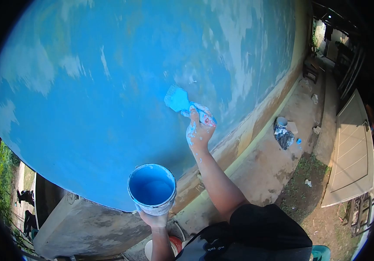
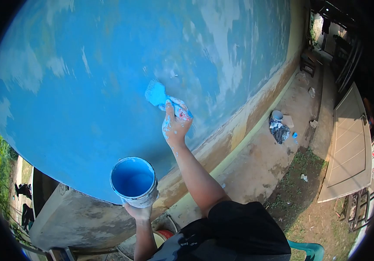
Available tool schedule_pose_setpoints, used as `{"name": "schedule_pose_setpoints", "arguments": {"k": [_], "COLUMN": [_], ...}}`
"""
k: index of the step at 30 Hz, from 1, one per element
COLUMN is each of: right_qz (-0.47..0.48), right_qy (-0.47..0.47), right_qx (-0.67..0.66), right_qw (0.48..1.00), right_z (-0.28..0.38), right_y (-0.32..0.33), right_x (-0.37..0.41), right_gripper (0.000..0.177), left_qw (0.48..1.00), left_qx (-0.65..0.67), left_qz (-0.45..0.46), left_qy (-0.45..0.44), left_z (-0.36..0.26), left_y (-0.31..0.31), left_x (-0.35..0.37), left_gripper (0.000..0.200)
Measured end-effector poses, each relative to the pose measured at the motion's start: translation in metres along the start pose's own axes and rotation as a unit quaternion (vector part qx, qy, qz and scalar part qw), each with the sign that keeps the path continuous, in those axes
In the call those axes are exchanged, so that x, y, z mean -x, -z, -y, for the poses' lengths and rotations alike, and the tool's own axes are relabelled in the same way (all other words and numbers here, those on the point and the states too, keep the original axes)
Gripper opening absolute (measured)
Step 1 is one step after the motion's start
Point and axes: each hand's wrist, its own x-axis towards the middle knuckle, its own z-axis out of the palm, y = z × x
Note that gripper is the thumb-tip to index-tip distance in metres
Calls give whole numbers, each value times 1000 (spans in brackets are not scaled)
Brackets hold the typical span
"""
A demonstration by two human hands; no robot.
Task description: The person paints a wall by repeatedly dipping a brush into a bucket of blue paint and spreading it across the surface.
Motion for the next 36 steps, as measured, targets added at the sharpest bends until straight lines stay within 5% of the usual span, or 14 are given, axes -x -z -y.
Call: {"name": "schedule_pose_setpoints", "arguments": {"k": [5, 8, 12, 16, 19, 22, 26, 29, 32, 36], "right_qz": [-128, -176, -174, -45, 64, -82, -176, -215, -187, -54], "right_qy": [-101, -183, -161, -110, 8, -131, -152, -196, -178, -138], "right_qx": [43, 187, 133, -57, 56, -35, 175, 316, 111, -21], "right_qw": [986, 949, 962, 991, 996, 987, 957, 903, 960, 989], "right_z": [-106, -152, -111, -28, -32, -97, -166, -114, -151, -46], "right_y": [111, 178, 124, 35, 32, 72, 168, 162, 147, 49], "right_x": [48, 62, 47, 41, 46, 71, 99, 87, 74, 65], "right_gripper": [16, 14, 12, 12, 14, 15, 17, 17, 16, 13], "left_qw": [998, 999, 997, 1000, 1000, 1000, 999, 998, 995, 998], "left_qx": [-63, -45, -60, -8, 16, 4, 34, 52, 97, -31], "left_qz": [22, 7, -2, -9, -15, 2, -16, 0, 3, 45], "left_qy": [-13, -16, -39, -18, -4, -1, -37, -21, -20, -13], "left_z": [-3, -6, -4, -6, -5, -6, -12, -13, -12, -12], "left_y": [10, 9, 10, -2, -9, -14, -6, -17, -23, -19], "left_x": [5, 15, 20, 18, 19, 21, 23, 32, 35, 33], "left_gripper": [79, 78, 79, 77, 76, 76, 76, 76, 77, 75]}}
